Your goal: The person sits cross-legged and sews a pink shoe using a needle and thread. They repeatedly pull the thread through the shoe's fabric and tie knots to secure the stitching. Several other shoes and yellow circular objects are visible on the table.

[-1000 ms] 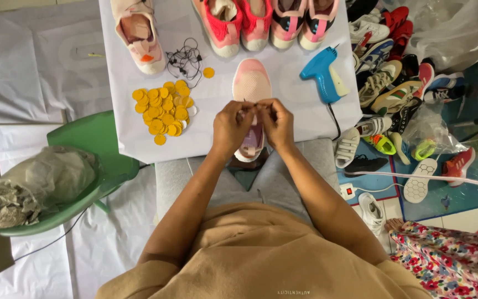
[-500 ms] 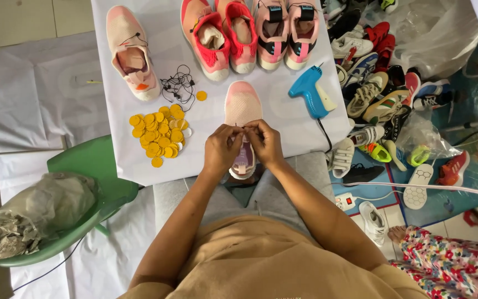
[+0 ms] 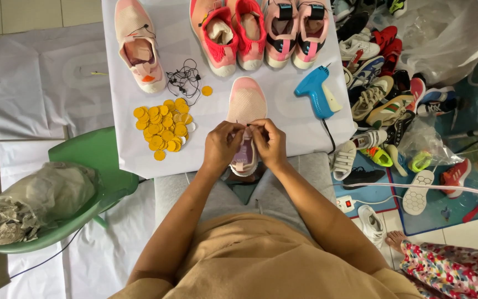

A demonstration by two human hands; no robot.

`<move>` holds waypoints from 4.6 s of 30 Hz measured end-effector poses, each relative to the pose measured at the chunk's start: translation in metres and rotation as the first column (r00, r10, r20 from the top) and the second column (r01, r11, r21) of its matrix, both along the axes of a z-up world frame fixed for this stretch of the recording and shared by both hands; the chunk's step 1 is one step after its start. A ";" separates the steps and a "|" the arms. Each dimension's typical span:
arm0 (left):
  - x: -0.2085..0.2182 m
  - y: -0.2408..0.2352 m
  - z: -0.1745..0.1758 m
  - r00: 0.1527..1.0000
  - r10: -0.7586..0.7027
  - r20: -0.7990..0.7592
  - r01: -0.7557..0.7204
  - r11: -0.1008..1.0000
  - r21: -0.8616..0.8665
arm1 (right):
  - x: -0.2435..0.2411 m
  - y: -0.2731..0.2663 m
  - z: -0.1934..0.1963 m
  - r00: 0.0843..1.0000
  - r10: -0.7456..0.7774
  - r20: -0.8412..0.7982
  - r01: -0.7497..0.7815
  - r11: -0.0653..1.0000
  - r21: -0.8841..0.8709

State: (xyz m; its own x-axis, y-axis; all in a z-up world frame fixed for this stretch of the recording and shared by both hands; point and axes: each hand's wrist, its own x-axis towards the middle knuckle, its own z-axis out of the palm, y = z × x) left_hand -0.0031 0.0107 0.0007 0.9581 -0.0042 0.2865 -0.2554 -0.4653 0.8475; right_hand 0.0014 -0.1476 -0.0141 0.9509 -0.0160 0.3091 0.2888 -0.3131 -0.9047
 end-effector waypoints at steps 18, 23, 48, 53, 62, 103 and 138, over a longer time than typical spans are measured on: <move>-0.001 -0.002 -0.005 1.000 -0.029 -0.002 0.029 0.998 0.052 | -0.001 0.001 -0.002 0.996 0.033 0.083 -0.031 0.999 -0.030; -0.001 0.002 -0.007 1.000 -0.022 -0.006 0.022 0.999 0.035 | -0.002 0.003 -0.001 0.993 0.040 0.114 -0.034 0.998 -0.053; -0.003 0.001 -0.009 1.000 0.015 0.015 -0.016 1.000 0.015 | -0.003 0.003 0.003 0.993 0.039 0.111 -0.032 0.997 -0.066; -0.003 0.003 -0.007 0.999 0.032 0.024 -0.032 0.999 -0.010 | -0.001 0.003 0.013 0.997 0.018 0.075 -0.017 1.000 -0.025; -0.012 0.000 0.025 0.998 0.056 0.042 -0.051 0.992 -0.117 | -0.005 0.013 0.034 0.999 0.013 0.049 -0.015 0.999 0.036; -0.012 -0.004 0.072 0.999 0.042 0.005 -0.035 0.884 -0.465 | 0.003 0.026 0.059 0.989 0.141 -0.054 -0.098 0.872 0.480; -0.019 -0.037 0.062 0.986 -0.016 -0.169 -0.011 0.987 -0.159 | -0.014 -0.005 0.018 0.992 0.094 -0.089 -0.010 0.739 0.673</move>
